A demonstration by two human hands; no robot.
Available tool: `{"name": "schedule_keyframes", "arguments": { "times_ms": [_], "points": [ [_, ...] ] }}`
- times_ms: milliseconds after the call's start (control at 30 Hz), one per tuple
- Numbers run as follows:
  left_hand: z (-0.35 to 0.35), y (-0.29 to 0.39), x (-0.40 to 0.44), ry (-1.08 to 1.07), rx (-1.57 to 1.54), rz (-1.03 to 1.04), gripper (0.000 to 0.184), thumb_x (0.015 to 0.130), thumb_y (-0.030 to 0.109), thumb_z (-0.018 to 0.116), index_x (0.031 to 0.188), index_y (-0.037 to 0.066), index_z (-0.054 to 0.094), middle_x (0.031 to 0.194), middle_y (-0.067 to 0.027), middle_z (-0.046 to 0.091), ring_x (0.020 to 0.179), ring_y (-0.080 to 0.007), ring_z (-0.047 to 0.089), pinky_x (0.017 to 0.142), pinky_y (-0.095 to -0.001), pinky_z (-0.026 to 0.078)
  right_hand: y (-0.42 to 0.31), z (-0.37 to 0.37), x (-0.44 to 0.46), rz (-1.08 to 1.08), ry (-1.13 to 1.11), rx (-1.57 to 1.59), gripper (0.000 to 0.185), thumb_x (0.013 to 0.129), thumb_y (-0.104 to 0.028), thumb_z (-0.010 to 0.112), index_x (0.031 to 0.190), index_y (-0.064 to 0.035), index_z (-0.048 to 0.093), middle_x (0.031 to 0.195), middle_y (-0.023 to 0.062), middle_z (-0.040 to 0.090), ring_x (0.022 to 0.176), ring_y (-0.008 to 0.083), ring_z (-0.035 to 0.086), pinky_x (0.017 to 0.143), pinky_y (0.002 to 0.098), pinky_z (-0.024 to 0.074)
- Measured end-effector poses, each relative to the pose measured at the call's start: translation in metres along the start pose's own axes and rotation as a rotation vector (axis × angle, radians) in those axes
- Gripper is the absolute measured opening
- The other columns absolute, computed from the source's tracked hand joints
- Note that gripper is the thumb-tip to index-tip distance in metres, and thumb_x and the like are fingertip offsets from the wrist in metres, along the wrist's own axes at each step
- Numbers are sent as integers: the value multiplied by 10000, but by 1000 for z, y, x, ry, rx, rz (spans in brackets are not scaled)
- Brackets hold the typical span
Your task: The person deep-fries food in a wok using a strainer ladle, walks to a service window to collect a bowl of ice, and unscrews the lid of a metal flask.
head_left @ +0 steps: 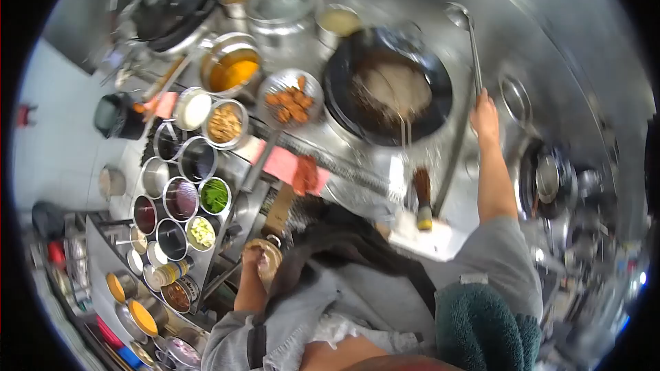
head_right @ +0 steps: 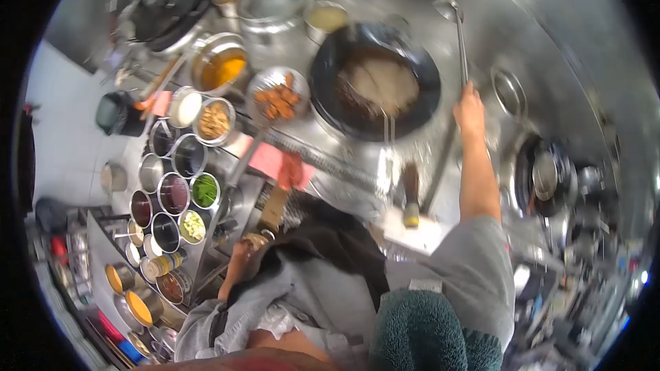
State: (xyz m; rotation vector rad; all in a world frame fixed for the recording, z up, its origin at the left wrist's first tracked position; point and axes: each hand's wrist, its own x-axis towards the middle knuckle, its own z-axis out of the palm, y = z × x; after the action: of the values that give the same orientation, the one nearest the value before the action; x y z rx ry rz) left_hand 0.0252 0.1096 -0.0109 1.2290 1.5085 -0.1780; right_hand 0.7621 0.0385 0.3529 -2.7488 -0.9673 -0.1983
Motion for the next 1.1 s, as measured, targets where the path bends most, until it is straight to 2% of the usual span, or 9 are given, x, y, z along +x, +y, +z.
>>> {"name": "schedule_keyframes", "arguments": {
  "times_ms": [167,233,367,433,500,667,767,867,1100],
  "points": [
    [10,-20,-18,69,-481,-185,178,820,233,544,853,71,609,635,-64,563,497,-197,544,438,-343,464,-128,24,88,-196,58,551,675,691,-31,555,1343,-39,382,1027,197,611,945,326,605,820,355,470],
    [6,-35,-40,111,119,240,210,816,281,532,860,117,656,824,-90,655,693,-272,631,605,-394,511,-180,47,130,-217,-46,737,666,703,-48,551,1347,-52,382,984,172,621,891,298,619,779,355,478],
    [-1,-59,-72,20,964,195,244,799,317,546,918,137,660,942,-69,663,854,-293,626,728,-396,503,-298,33,189,-280,-25,607,586,708,-86,578,1277,-45,441,1030,205,612,983,348,581,845,406,457],
    [6,-56,-98,72,342,-241,248,816,326,530,930,150,663,951,-106,657,878,-298,626,752,-392,500,-330,22,213,-310,24,510,509,705,-109,589,1203,-32,508,1080,233,591,1053,376,543,906,423,435],
    [14,-56,-120,118,289,-245,272,823,338,527,952,139,661,946,-122,658,886,-295,629,762,-386,497,-338,32,234,-253,-34,416,459,709,-77,593,1155,-7,509,1003,219,618,988,392,568,829,445,459],
    [43,-102,-122,161,357,5,165,806,223,541,854,88,622,807,-126,621,731,-274,625,613,-395,478,-257,55,181,-264,164,427,337,713,-74,543,1041,0,521,976,250,601,976,421,550,830,466,446],
    [68,-143,-111,396,720,757,85,788,128,553,763,58,595,706,-117,594,609,-260,620,493,-406,465,-176,41,114,-164,130,367,320,721,-75,520,1032,1,526,956,252,604,985,414,550,827,471,436],
    [61,-153,-102,50,650,423,82,778,132,563,759,61,598,717,-113,601,617,-258,624,506,-403,470,-90,38,40,39,118,287,306,721,-88,526,1012,1,553,965,248,608,985,399,558,834,466,440],
    [20,-147,-58,-284,1085,585,76,756,140,586,749,67,606,741,-105,616,636,-254,632,535,-397,481,97,101,-194,265,-113,79,269,738,-53,491,992,16,544,893,277,605,885,412,590,771,469,485]
  ]
}}
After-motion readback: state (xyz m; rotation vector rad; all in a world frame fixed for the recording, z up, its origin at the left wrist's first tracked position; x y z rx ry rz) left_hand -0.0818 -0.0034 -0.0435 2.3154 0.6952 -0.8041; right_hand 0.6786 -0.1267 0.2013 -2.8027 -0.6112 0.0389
